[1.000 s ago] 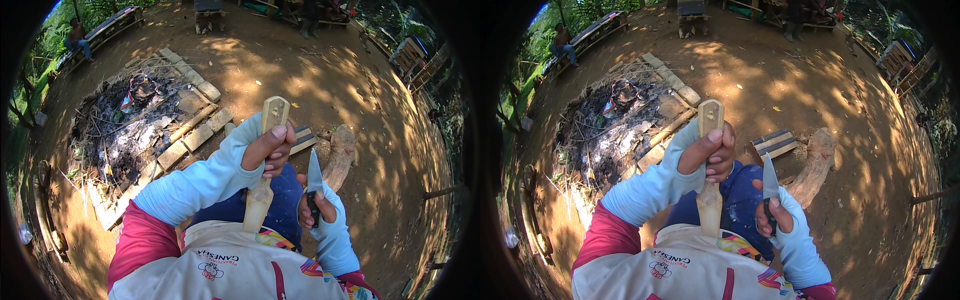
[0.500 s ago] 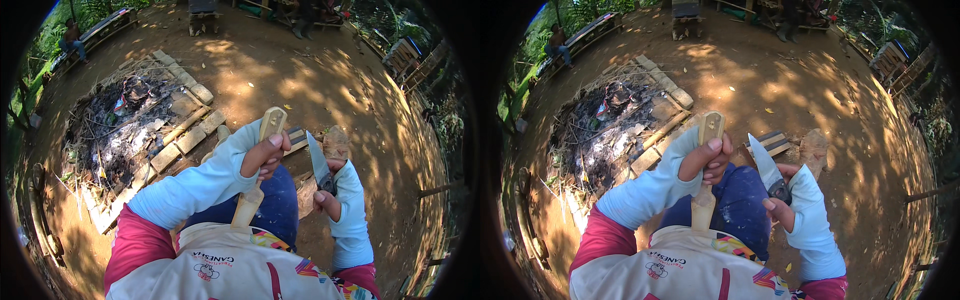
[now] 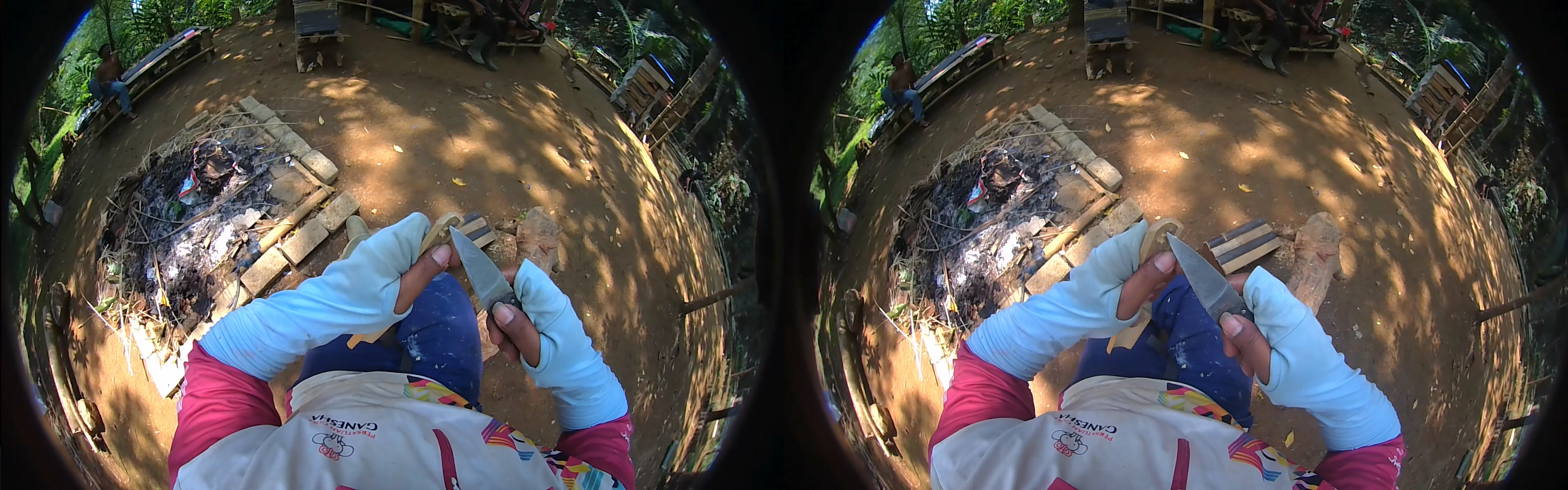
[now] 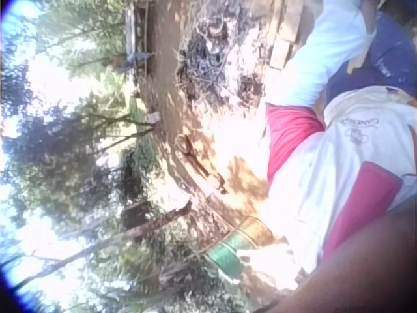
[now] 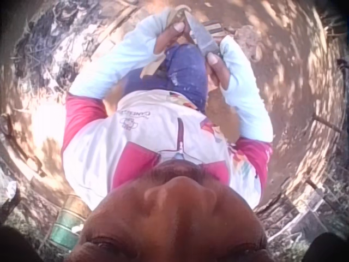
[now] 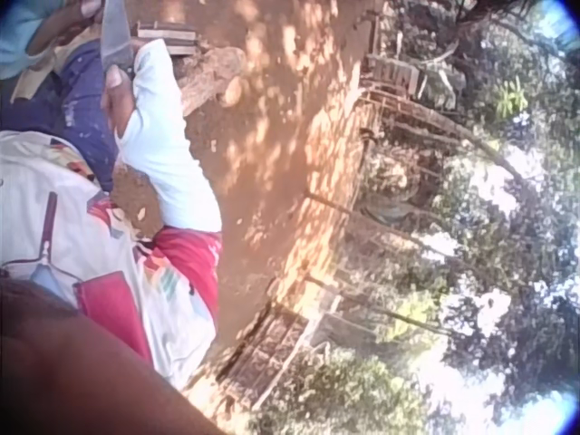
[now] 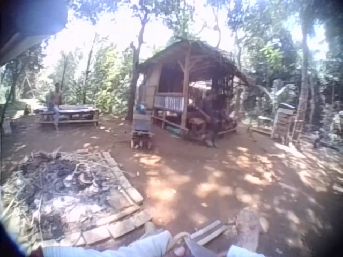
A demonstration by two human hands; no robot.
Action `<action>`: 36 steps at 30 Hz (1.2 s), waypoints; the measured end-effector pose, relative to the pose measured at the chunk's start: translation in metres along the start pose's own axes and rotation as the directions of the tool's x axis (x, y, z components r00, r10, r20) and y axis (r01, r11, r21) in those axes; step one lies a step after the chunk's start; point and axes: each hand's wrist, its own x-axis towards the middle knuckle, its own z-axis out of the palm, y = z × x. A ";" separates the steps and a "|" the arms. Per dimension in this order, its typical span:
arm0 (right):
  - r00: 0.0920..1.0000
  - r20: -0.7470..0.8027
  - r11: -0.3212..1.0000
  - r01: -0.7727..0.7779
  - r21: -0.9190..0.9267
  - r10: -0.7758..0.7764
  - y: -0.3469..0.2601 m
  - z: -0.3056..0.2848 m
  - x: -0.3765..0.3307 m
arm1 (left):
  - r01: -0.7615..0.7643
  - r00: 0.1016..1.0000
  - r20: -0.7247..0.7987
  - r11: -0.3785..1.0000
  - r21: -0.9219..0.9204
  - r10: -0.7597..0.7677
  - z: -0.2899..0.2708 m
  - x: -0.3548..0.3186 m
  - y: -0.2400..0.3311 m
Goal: The person sits on the ground and uses a knife to carve a long piece of light-colored wood. They repeatedly shave thin strips from the wood's surface, rotating the piece to work on different sides. The carved wood is held in the left hand while the knife is used in the right hand.
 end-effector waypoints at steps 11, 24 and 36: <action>0.998 0.061 0.997 -0.038 0.072 0.033 0.009 0.006 0.000 | 0.119 0.993 0.001 0.991 0.053 -0.120 -0.002 -0.001 -0.007; 0.889 0.449 0.514 -0.346 0.785 -0.087 0.032 0.032 -0.003 | -0.303 0.949 0.065 0.844 0.442 0.307 -0.009 0.002 -0.027; 0.998 0.036 0.984 -0.051 -0.168 0.058 0.046 0.015 0.032 | 0.064 0.997 -0.072 0.774 0.630 -0.024 -0.008 -0.009 -0.066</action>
